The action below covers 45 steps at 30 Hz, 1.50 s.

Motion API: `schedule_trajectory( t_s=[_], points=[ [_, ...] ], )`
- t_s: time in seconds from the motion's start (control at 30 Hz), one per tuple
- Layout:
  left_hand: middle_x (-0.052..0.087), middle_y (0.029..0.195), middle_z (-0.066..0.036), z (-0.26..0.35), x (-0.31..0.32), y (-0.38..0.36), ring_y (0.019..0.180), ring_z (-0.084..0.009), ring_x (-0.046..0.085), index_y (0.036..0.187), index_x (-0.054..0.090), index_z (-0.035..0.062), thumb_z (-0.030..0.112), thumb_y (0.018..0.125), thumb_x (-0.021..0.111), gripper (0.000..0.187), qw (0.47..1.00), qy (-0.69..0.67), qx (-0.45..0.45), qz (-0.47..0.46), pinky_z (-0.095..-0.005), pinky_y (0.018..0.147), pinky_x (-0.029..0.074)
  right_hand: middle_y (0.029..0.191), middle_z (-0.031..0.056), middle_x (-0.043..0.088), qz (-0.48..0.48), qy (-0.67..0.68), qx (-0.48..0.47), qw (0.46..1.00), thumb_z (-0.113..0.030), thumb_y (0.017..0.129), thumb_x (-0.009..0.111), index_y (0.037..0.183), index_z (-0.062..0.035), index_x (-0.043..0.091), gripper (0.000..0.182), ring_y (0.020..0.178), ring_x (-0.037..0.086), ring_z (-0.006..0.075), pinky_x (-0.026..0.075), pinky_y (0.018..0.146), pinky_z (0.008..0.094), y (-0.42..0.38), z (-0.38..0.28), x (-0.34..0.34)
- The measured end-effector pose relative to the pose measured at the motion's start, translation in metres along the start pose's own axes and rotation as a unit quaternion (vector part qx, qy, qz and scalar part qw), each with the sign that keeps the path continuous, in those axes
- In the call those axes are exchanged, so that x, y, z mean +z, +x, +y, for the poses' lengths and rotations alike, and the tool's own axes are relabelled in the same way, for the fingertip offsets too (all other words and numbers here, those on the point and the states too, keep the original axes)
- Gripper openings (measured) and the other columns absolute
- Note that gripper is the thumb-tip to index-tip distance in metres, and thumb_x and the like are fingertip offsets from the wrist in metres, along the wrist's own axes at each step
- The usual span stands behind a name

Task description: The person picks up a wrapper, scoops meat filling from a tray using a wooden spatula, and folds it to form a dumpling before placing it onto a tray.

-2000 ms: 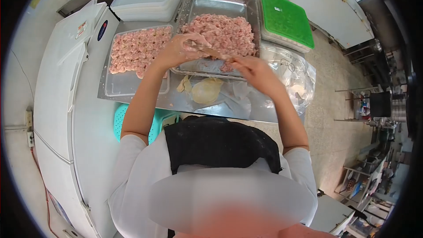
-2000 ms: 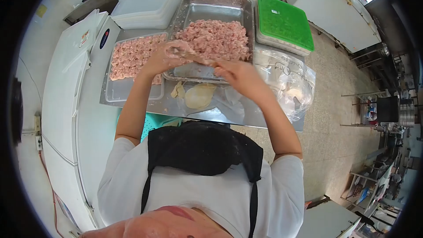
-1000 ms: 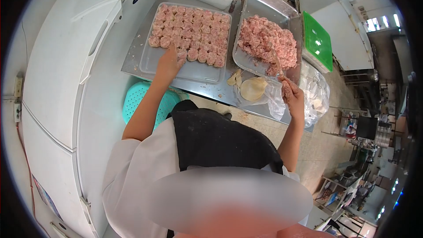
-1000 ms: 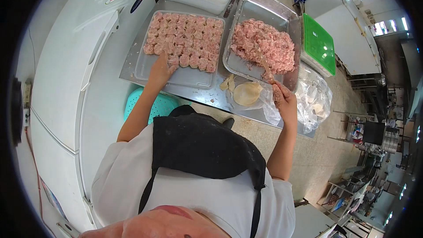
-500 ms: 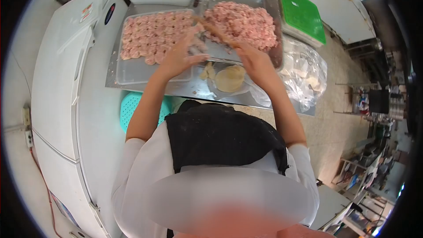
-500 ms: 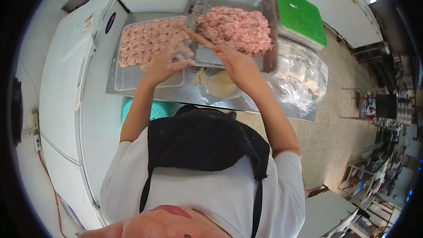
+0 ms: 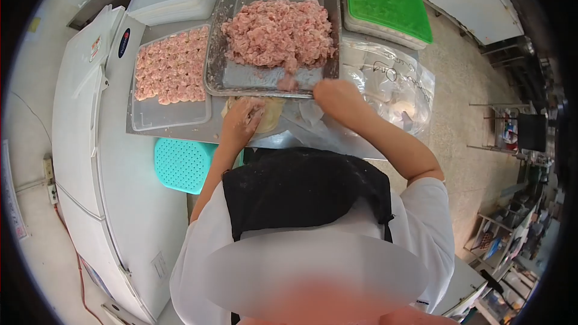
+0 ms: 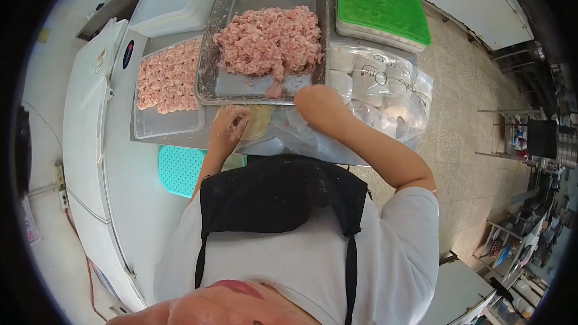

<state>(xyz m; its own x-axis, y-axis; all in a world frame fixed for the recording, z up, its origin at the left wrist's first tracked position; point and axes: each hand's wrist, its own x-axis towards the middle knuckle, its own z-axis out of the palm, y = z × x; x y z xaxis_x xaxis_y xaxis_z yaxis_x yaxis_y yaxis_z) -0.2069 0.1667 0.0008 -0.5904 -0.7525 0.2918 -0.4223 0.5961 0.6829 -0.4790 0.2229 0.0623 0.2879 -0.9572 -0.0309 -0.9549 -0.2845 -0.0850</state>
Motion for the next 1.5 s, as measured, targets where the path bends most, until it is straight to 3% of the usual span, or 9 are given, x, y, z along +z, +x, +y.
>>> schedule_trajectory(
  t_s=[0.27,0.33,0.6,0.67,0.97,1.17,1.27,1.37,1.5],
  points=[
    [0.063,0.094,-0.012,-0.015,0.031,-0.026,0.094,-0.0314,0.058,0.098,0.068,0.0063,0.01,0.078,0.068,0.02,0.998,0.052,-0.035,0.014,-0.0409,0.084,0.046,0.075,0.0171,0.067,0.015,-0.009,-0.046,0.999,-0.011,0.075,0.059,0.075,-0.0033,0.07,0.013,0.072,0.068,0.034,0.053,0.06,0.0457,0.012,0.053,-0.024],
    [0.063,0.097,-0.012,-0.019,0.022,-0.029,0.096,-0.0315,0.058,0.098,0.069,0.0054,0.01,0.079,0.067,0.02,0.998,0.031,-0.055,0.009,-0.0404,0.085,0.046,0.074,0.0161,0.067,-0.109,0.01,-0.035,0.993,-0.015,0.083,0.054,0.076,-0.0046,0.068,0.019,0.072,0.068,0.0322,0.053,0.061,0.0451,0.011,0.034,-0.008],
    [0.066,0.106,-0.01,-0.022,-0.012,-0.019,0.095,-0.0237,0.062,0.101,0.069,0.0017,0.015,0.087,0.065,0.02,0.989,-0.072,-0.112,0.07,-0.034,0.082,0.048,0.067,0.0134,0.064,0.039,-0.003,-0.067,0.997,-0.023,0.085,0.056,0.072,-0.0079,0.066,0.022,0.065,0.066,0.0307,0.052,0.057,0.0424,0.018,0.032,0.014],
    [0.065,0.109,-0.007,-0.029,-0.02,-0.016,0.094,-0.0164,0.061,0.107,0.067,0.0023,0.016,0.09,0.063,0.022,0.911,-0.267,-0.293,0.109,-0.0308,0.08,0.05,0.067,0.0131,0.063,0.055,0.038,-0.098,0.993,-0.025,0.086,0.057,0.071,-0.0089,0.066,0.024,0.066,0.066,0.0302,0.051,0.056,0.0417,0.015,0.023,0.017],
    [0.061,0.116,-0.013,-0.027,-0.062,0.047,0.106,-0.0217,0.061,0.128,0.048,-0.0034,0.015,0.094,0.058,0.04,0.736,-0.537,-0.254,0.325,-0.0358,0.09,0.052,0.071,0.0136,0.066,-0.114,0.006,0.053,0.992,-0.03,0.092,0.053,0.084,-0.0065,0.07,0.029,0.072,0.065,0.0348,0.051,0.063,0.0421,0.025,-0.004,0.008],
    [0.057,0.123,-0.017,-0.043,-0.05,0.067,0.11,-0.0271,0.06,0.129,0.046,-0.0047,0.023,0.099,0.05,0.041,0.656,-0.68,-0.242,0.221,-0.0426,0.095,0.05,0.063,0.0014,0.058,-0.077,0.444,0.151,0.88,-0.027,0.097,0.055,0.105,-0.0058,0.071,0.027,0.059,0.046,0.0106,0.045,0.058,0.0306,0.04,-0.016,-0.022],
    [0.059,0.119,-0.016,-0.026,-0.03,0.091,0.11,-0.0283,0.059,0.127,0.047,-0.0036,0.03,0.101,0.041,0.043,0.616,-0.731,-0.244,0.166,-0.0459,0.101,0.046,0.074,-0.0009,0.061,-0.004,0.518,0.222,0.826,-0.025,0.098,0.054,0.115,-0.0074,0.067,0.028,0.064,0.05,0.0103,0.046,0.062,0.0299,0.056,-0.031,-0.035],
    [0.06,0.114,-0.015,0.012,-0.04,0.118,0.111,-0.0291,0.058,0.127,0.047,-0.0032,0.044,0.1,0.038,0.055,0.513,-0.825,-0.2,0.127,-0.0476,0.104,0.042,0.081,0.011,0.064,0.251,0.395,0.068,0.881,-0.027,0.094,0.057,0.114,-0.007,0.066,0.03,0.068,0.06,0.0229,0.047,0.06,0.0344,0.074,-0.037,0.006],
    [0.061,0.1,-0.017,-0.025,-0.027,0.128,0.098,-0.0298,0.058,0.119,0.049,-0.0023,0.066,0.091,0.038,0.074,0.522,-0.824,-0.194,0.101,-0.0426,0.087,0.047,0.086,0.0079,0.062,0.212,0.291,0.068,0.93,-0.021,0.095,0.055,0.109,-0.0081,0.067,0.023,0.081,0.062,0.0238,0.049,0.068,0.0346,0.054,-0.036,-0.017]
  ],
)
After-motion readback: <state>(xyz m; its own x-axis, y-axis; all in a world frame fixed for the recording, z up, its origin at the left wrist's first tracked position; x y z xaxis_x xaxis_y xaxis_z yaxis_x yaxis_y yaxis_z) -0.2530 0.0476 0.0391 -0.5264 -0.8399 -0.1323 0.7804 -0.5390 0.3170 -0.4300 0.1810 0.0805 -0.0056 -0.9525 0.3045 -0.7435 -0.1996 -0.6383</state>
